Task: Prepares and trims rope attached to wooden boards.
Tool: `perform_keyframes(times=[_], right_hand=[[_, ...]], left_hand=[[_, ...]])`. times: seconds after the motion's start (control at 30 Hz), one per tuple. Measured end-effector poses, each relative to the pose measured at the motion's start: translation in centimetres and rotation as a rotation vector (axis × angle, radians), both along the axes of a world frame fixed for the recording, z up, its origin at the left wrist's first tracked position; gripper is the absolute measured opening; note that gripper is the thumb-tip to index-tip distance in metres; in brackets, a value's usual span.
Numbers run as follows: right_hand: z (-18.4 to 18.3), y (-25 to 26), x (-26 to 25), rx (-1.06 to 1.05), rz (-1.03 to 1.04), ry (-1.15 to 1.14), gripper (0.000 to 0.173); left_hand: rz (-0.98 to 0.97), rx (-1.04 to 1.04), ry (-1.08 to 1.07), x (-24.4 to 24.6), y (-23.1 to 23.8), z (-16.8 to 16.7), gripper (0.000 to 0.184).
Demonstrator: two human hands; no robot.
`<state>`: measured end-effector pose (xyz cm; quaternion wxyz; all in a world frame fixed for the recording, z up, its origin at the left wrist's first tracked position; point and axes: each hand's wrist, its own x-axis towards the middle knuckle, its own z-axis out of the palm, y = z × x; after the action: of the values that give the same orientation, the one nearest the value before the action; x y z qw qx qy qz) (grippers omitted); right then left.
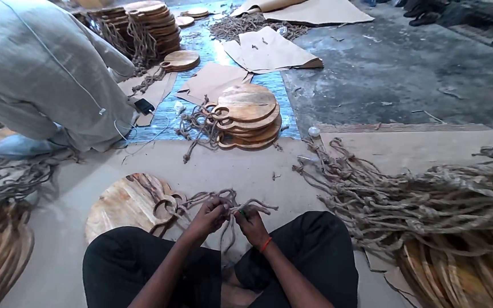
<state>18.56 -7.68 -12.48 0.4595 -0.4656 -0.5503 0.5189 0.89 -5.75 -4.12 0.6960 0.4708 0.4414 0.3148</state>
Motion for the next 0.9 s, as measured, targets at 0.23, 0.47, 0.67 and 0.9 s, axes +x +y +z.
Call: perform_keyframes(times=[0.23, 0.47, 0.67, 0.9], right_hand=[[-0.5, -0.4, -0.3, 0.032, 0.045, 0.153, 0.037], [1.6, -0.8, -0.6, -0.105, 0.064, 0.308, 0.036], [2.0, -0.6, -0.5, -0.219, 0.116, 0.390, 0.045], [2.4, -1.3, -0.3, -0.312, 0.427, 0.468, 0.058]], left_hand=[[0.037, 0.258, 0.096, 0.2, -0.3, -0.1, 0.016], [0.192, 0.433, 0.263, 1.3, -0.8, -0.4, 0.017], [0.147, 0.358, 0.142, 1.6, -1.0, -0.6, 0.010], [-0.192, 0.211, 0.064, -1.1, 0.9, 0.1, 0.085]])
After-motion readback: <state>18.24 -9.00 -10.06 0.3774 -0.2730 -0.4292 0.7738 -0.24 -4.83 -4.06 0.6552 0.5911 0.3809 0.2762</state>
